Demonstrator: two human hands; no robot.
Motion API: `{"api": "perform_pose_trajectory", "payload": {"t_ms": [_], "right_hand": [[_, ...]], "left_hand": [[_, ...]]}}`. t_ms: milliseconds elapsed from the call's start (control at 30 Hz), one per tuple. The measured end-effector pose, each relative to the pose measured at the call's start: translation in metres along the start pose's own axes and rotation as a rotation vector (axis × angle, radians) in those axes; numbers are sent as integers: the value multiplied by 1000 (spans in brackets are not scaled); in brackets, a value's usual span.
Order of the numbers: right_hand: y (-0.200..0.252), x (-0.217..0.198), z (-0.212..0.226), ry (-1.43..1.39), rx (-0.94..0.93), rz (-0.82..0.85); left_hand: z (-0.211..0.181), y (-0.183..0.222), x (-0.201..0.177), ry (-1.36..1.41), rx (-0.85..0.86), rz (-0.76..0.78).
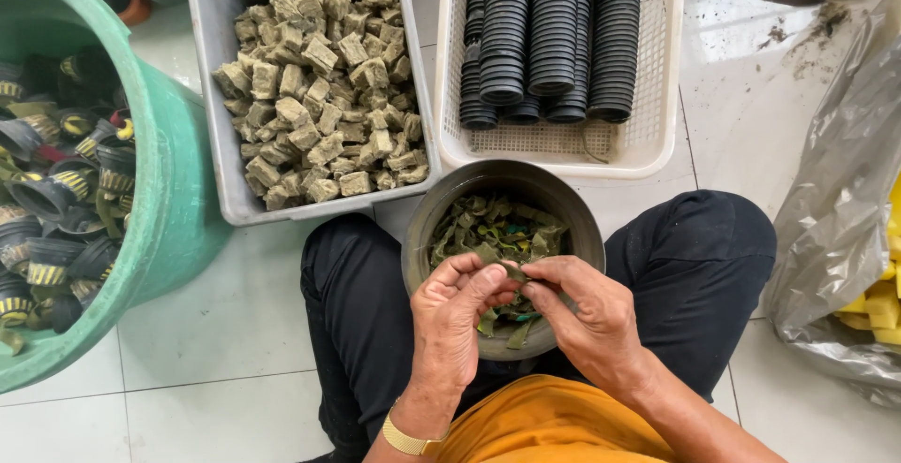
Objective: The recorder is sitting on the floor, sorting through plant pots, agricultural sponges, and organic matter into different containers.
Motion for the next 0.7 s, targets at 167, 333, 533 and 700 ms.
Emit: {"api": "perform_pose_trajectory", "payload": {"t_ms": [167, 333, 533, 700], "right_hand": [[1, -7, 14, -17, -71, -15], [4, -20, 24, 26, -151, -45], [-6, 1, -13, 37, 4, 38], [1, 19, -70, -546, 538, 135]], "left_hand": [[0, 1, 0, -4, -10, 14], [-7, -2, -11, 38, 15, -91], [5, 5, -9, -336, 176, 62], [-25, 26, 35, -763, 389, 257]]}}
Point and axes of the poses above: each hand's wrist, its own y-axis away from the middle knuckle, its own x-axis out of the palm, z = x × y, the point moved 7 cm from there along -y, towards the middle knuckle, and after that the axes turned 9 degrees about x, right-handed, at the moved point
